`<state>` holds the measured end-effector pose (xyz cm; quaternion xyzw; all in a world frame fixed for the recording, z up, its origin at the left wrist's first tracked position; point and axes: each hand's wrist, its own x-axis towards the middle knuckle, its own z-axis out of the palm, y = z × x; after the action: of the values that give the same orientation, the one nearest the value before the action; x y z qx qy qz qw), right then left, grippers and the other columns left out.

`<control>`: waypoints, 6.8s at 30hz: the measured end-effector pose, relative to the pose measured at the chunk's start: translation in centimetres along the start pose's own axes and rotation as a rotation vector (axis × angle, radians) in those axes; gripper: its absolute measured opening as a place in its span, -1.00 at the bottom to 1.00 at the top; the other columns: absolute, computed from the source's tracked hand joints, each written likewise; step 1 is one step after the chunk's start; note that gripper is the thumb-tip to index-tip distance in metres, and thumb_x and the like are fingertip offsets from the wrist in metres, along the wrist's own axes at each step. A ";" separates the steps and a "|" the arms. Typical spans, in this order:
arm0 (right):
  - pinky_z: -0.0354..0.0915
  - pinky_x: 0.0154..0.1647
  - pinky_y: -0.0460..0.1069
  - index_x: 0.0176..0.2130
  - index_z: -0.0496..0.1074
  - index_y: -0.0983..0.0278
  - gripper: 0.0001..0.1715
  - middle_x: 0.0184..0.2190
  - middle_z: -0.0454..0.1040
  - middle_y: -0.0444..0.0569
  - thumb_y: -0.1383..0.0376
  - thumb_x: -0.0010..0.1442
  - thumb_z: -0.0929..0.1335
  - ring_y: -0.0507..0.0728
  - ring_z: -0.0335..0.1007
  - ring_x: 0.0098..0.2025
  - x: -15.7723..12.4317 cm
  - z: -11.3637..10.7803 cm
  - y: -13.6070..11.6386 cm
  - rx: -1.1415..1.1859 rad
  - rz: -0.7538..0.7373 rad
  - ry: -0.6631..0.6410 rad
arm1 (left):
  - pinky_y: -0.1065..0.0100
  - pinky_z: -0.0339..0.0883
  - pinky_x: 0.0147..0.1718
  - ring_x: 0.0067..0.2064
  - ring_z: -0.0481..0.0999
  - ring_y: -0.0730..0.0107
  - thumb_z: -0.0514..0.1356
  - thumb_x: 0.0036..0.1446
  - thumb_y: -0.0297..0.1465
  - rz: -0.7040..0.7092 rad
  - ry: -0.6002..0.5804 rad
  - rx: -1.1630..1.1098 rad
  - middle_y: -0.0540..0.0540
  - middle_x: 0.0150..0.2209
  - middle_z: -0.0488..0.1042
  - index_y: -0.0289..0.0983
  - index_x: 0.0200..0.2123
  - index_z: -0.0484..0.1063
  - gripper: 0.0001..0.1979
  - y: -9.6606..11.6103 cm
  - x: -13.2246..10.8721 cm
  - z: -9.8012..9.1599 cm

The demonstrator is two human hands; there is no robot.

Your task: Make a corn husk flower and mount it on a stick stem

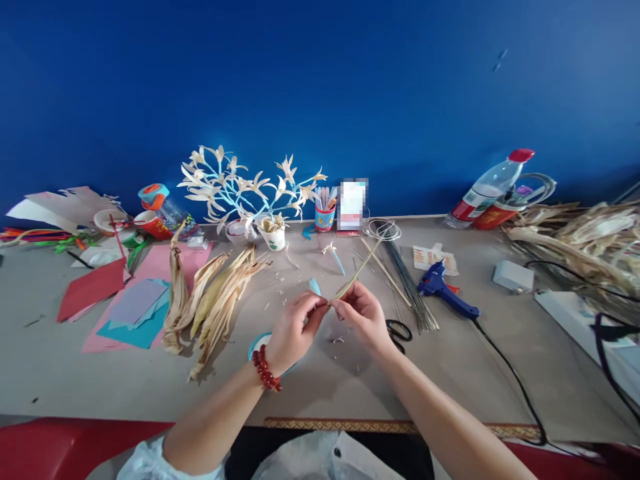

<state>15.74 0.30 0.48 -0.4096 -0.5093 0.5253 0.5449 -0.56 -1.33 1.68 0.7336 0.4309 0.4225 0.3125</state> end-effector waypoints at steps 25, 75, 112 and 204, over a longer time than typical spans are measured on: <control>0.24 -0.46 -0.06 -0.29 0.43 0.26 -0.84 -0.54 0.46 -0.14 0.22 0.24 0.43 0.04 0.40 -0.51 -0.5 0.0 -0.9 0.344 0.032 -0.310 | 0.44 0.32 -0.49 -0.39 0.48 0.40 0.31 0.17 -0.30 -0.388 -0.090 -1.062 -0.05 -0.48 0.51 -0.29 -0.31 0.39 -0.80 0.5 0.1 0.7; 0.20 -0.49 -0.11 -0.42 0.45 0.30 -0.90 -0.54 0.44 -0.13 0.31 0.10 0.41 0.00 0.28 -0.50 0.2 -1.4 -1.7 -0.179 0.063 -0.305 | 0.43 0.28 -0.34 -0.37 0.42 0.40 0.21 0.21 -0.35 -0.177 0.014 -0.235 -0.02 -0.42 0.46 -0.25 -0.38 0.40 -0.87 0.4 -0.2 -0.5; 0.09 -0.52 -0.12 -0.46 0.36 0.28 -0.89 -0.59 0.31 -0.20 0.32 0.02 0.40 -0.01 0.16 -0.53 0.3 -1.3 -0.9 -0.120 0.061 -0.317 | 0.47 0.14 -0.48 -0.42 0.30 0.45 0.15 0.26 -0.35 -0.162 -0.088 -0.184 0.01 -0.46 0.37 -0.26 -0.41 0.34 -0.82 0.2 -0.3 -0.5; 0.21 -0.55 -0.13 -0.43 0.41 0.24 -0.73 -0.47 0.43 -0.16 0.25 0.00 0.56 -0.03 0.22 -0.53 0.0 -0.6 -1.4 0.420 0.099 -0.081 | 0.14 0.37 0.04 -0.17 0.53 0.27 0.12 0.29 -0.46 0.225 0.154 0.256 -0.07 -0.29 0.53 -0.18 -0.21 0.40 -0.91 2.2 1.0 0.3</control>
<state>16.57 0.18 1.72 -0.2899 -0.3895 0.6620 0.5710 0.77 -1.43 3.75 0.7765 0.4190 0.4512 0.1335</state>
